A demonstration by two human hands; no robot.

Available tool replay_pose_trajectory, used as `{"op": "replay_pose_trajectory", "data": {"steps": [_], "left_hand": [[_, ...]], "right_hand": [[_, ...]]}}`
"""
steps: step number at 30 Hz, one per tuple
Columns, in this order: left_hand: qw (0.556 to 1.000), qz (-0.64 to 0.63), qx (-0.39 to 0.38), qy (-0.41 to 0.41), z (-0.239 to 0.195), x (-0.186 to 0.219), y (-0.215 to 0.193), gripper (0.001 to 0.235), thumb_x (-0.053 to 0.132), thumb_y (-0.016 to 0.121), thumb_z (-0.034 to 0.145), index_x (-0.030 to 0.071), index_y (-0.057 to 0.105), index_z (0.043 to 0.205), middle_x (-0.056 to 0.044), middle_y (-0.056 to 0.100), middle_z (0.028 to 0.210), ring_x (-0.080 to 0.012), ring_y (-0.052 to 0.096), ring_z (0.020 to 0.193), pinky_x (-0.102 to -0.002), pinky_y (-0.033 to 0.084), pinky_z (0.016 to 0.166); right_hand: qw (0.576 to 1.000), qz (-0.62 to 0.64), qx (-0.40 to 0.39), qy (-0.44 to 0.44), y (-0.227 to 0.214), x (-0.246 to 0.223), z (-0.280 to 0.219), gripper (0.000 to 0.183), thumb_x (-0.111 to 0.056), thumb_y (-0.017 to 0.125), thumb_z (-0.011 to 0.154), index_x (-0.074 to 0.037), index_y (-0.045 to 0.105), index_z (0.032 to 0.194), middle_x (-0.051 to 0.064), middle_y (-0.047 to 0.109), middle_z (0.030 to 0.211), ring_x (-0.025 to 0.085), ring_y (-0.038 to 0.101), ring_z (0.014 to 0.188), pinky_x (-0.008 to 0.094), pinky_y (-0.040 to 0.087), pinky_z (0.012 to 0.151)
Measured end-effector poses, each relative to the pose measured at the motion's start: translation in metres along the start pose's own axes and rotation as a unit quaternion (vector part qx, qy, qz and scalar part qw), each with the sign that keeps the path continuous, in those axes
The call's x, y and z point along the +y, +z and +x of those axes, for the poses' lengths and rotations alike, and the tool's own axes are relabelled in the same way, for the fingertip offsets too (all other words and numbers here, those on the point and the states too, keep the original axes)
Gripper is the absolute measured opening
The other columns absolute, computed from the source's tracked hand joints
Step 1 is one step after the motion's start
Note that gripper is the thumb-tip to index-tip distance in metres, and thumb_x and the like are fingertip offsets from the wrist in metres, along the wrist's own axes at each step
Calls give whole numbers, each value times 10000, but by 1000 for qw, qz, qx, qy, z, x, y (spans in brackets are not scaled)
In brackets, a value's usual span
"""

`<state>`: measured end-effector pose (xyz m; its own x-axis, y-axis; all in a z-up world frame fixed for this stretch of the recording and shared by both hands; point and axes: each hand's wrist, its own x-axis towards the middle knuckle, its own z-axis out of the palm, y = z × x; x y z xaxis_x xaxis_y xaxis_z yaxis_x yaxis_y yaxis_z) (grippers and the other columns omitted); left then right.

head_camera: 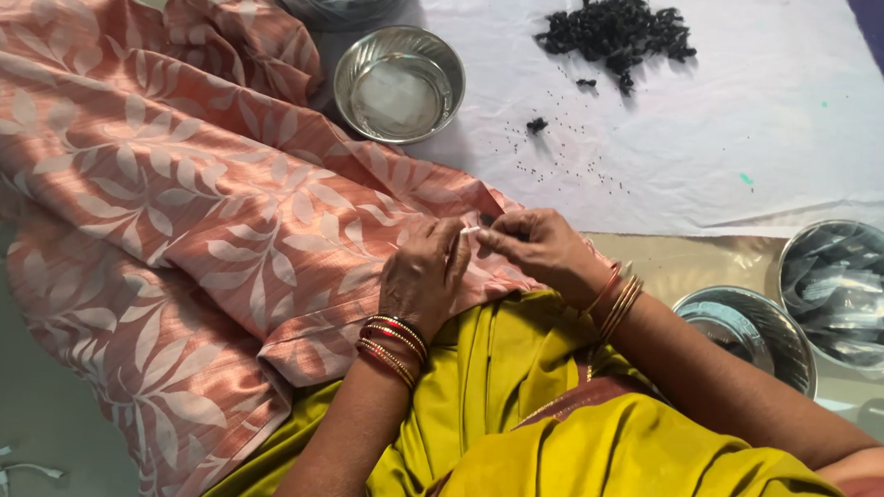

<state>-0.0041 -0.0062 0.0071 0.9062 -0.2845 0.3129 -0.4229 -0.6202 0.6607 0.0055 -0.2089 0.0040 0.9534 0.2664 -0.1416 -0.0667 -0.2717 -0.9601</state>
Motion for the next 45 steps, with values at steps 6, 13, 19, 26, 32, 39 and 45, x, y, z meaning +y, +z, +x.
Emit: {"op": "replay_pose_trajectory", "data": {"steps": [6,13,19,26,32,39,45], "left_hand": [[999,4,6,47,-4,-5,5,214,143,573,1013,71,634,1205,-182,677,1074,-361,681,916,-458,555,757],[991,37,-31,121,-3,2,5,460,416,784,809,42,614,1015,-146,695,915,-321,698,867,-440,557,760],[997,-38,-68,-29,-3,-12,6,25,84,598,998,68,616,996,-119,729,951,-285,734,895,-412,572,766],[989,-26,12,148,-1,2,-13,169,66,651,952,120,670,1111,-150,626,1228,-339,602,1157,-439,528,1005],[975,95,-27,198,-7,9,-19,434,163,758,800,171,719,1232,-115,590,1349,-328,525,1278,-450,438,1112],[972,58,3,226,-5,10,-19,420,335,775,836,82,711,1165,-143,630,1303,-345,546,1258,-477,421,1086],[984,47,-10,172,-8,7,-18,258,223,731,927,97,724,1152,-97,692,1225,-313,608,1204,-445,481,1060]], "right_hand": [[988,96,-62,108,2,19,4,273,-281,657,1005,-50,773,918,-72,505,637,27,415,545,223,330,453],[983,-182,0,15,13,-13,-5,211,-192,718,865,-44,799,992,-6,734,748,70,635,640,261,495,589],[985,107,-133,-7,1,22,5,277,-248,660,999,5,766,1036,-48,739,847,15,598,730,204,487,609],[961,214,-118,128,-16,20,1,224,-250,649,1000,-37,716,981,-89,444,610,24,367,499,213,295,418],[934,281,-143,167,-25,11,0,171,-205,635,1001,-57,721,1003,-92,463,621,20,359,505,198,281,428],[922,306,-135,194,-26,23,-2,173,-205,631,1027,-58,678,949,-86,453,610,37,368,488,208,294,417],[931,264,-150,202,-20,13,-5,182,-225,666,955,-70,746,1006,-69,536,620,20,422,467,190,313,397]]}}
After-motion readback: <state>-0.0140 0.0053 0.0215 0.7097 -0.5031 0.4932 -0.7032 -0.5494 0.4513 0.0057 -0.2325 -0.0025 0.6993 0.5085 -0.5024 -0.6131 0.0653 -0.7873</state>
